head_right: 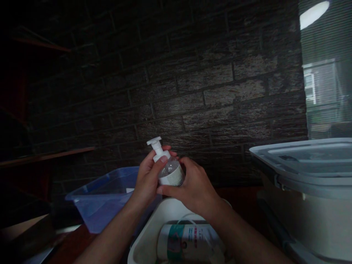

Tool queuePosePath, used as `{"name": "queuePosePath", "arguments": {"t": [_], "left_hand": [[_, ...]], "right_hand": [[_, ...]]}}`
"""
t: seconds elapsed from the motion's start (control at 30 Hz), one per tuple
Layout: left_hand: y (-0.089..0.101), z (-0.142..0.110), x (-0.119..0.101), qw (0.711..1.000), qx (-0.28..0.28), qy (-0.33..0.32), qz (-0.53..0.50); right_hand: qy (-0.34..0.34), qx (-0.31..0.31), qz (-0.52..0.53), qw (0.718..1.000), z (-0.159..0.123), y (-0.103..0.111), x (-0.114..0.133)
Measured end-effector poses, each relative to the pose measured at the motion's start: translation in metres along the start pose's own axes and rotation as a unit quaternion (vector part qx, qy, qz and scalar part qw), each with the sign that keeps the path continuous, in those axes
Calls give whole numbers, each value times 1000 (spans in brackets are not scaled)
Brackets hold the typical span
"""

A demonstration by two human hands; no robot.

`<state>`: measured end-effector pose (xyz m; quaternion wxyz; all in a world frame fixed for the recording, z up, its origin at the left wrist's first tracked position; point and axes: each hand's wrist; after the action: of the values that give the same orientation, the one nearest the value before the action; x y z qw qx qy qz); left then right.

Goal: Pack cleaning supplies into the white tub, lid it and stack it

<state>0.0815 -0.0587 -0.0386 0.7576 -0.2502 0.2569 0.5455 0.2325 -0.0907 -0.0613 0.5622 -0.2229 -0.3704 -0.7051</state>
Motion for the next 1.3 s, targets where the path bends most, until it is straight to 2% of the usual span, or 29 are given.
{"name": "queuePosePath", "arguments": {"t": [0.1,0.17,0.23,0.3,0.43,0.6,0.73,0.83,0.93,1.03,1.13,1.3], "left_hand": [[-1,-1,2,1000,-4,-1,-26],[0,-3,2,999,3,-2,-40],[1,-5,0,999,18,-13,-37],[2,-7,-3,999,30,-35,-22],[2,-8,-4,998,20,-60,6],[0,-5,-2,998,-33,-49,19],[-2,-3,-4,998,-44,-30,-23],[-5,-4,-8,994,-52,-4,-94],[-7,-6,-11,989,-59,12,-134],[-7,-9,-12,991,-43,3,-126],[-7,-10,-11,995,-20,-26,-98],[-8,-10,-11,992,-26,-56,-110]], "right_hand": [[-40,66,67,995,0,-1,1],[-81,130,116,981,0,-2,3],[-93,168,153,969,0,-3,4],[-64,162,170,970,0,-4,4],[-27,76,129,988,0,-4,0],[-25,9,49,998,2,0,-1],[-14,-16,16,1000,2,2,1],[-14,3,28,1000,1,1,1],[-28,81,122,989,0,-2,1],[-28,146,196,969,-1,-5,0],[-20,147,185,972,-1,-5,-1],[-23,96,115,988,-2,-4,1]]}}
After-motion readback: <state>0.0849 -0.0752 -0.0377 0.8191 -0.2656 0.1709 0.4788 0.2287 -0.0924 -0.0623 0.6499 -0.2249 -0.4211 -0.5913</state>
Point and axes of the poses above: each hand's wrist, its own z-axis towards the middle knuckle, its own y-axis out of the back of the hand, x = y × z, and after that the axes turned 3 degrees about -y, right-handed
